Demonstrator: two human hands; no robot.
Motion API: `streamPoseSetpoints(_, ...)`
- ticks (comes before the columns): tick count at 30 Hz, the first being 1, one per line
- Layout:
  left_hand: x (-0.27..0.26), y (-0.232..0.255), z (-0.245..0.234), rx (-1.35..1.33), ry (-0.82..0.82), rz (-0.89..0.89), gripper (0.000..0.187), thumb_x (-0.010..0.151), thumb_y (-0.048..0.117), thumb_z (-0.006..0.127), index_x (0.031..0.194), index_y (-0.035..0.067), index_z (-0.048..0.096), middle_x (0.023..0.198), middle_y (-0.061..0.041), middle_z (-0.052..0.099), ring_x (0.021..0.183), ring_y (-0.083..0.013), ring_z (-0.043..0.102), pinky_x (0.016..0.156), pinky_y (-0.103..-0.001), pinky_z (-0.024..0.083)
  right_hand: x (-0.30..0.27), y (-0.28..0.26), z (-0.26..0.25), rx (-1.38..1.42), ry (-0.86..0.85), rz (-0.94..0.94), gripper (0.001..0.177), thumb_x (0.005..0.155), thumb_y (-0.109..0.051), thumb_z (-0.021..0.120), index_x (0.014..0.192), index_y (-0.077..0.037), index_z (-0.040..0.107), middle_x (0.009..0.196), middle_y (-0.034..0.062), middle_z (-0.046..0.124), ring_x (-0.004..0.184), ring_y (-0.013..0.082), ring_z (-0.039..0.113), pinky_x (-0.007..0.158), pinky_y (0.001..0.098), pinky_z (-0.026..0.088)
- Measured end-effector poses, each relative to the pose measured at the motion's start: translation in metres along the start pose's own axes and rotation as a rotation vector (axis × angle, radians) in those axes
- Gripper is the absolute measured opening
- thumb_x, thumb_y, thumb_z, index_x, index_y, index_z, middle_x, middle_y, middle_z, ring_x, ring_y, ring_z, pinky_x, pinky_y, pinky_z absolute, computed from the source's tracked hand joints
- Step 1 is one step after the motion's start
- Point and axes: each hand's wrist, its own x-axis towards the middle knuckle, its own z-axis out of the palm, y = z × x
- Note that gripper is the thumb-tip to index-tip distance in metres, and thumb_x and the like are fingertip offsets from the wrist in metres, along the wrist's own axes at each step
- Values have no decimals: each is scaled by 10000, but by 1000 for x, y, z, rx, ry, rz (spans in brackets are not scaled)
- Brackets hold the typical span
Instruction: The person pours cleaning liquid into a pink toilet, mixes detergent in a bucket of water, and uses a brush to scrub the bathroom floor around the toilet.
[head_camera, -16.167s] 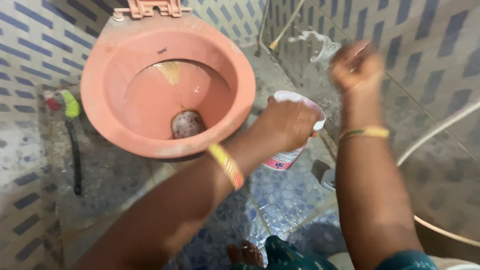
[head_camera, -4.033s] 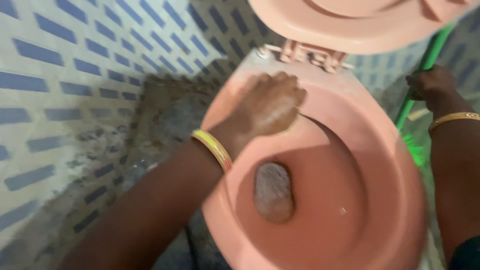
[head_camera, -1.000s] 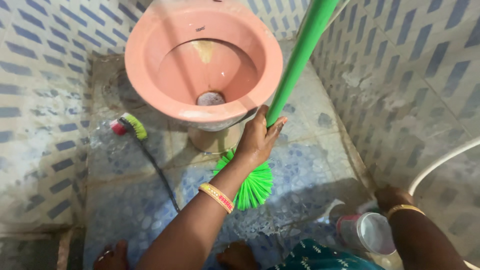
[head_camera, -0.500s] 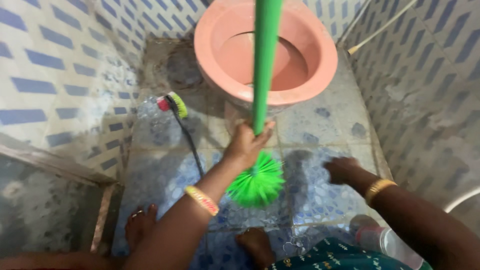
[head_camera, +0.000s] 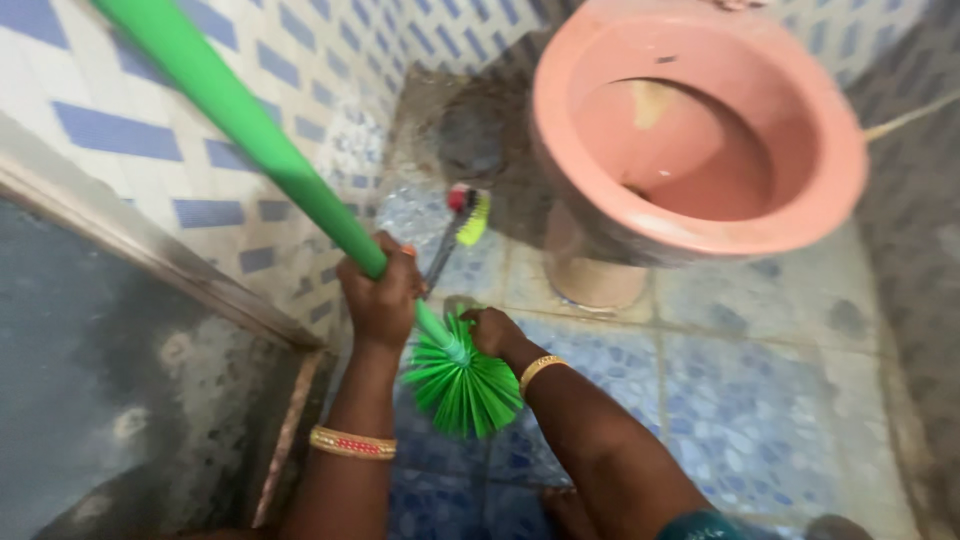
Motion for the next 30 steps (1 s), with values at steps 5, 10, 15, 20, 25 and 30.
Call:
streamPoseSetpoints(5,2,-1,-12,-38,-222,-145,324,969,45,609,688,78,451,577,7,440,495,-70,389,487,-283,370,38,-74,-19,-233,-61,217,641,862,-383,681,1477,-303,520,1420,154,543,1277,393,523,991,609,378)
streamPoseSetpoints(10,18,4,-16,-41,-181,-200,286,920,29,577,664,75,460,548,1,467,456,-84,404,465,-281,380,80,-73,14,-92,-191,165,508,952,-561,571,1328,-223,624,1320,95,661,1239,309,601,1039,577,404)
streamPoseSetpoints(15,18,1,-26,-109,-187,-210,300,915,5,572,658,72,435,535,4,435,459,-77,360,477,-290,382,120,-71,15,-157,-170,172,446,935,-517,576,1233,-205,691,1274,113,704,1177,295,670,960,462,513)
streamPoseSetpoints(20,9,2,-28,-167,-212,-209,324,945,14,596,679,85,424,563,4,443,482,-80,367,482,-277,349,93,-58,-21,-152,-45,142,429,875,-435,665,1200,-156,651,1263,163,683,1151,339,662,907,462,522)
streamPoseSetpoints(25,3,-6,-25,-101,-169,-178,261,906,17,603,684,69,476,573,-9,493,476,-94,436,464,-282,370,75,11,-58,378,188,43,270,887,-195,564,1131,-100,633,1058,125,679,988,302,621,847,424,517)
streamPoseSetpoints(30,7,-19,-10,-189,-169,-229,265,914,16,610,700,76,464,602,17,466,480,-74,421,456,-277,364,-18,35,-147,686,53,241,183,969,-249,467,1010,-110,579,919,-20,591,898,148,542,770,345,503)
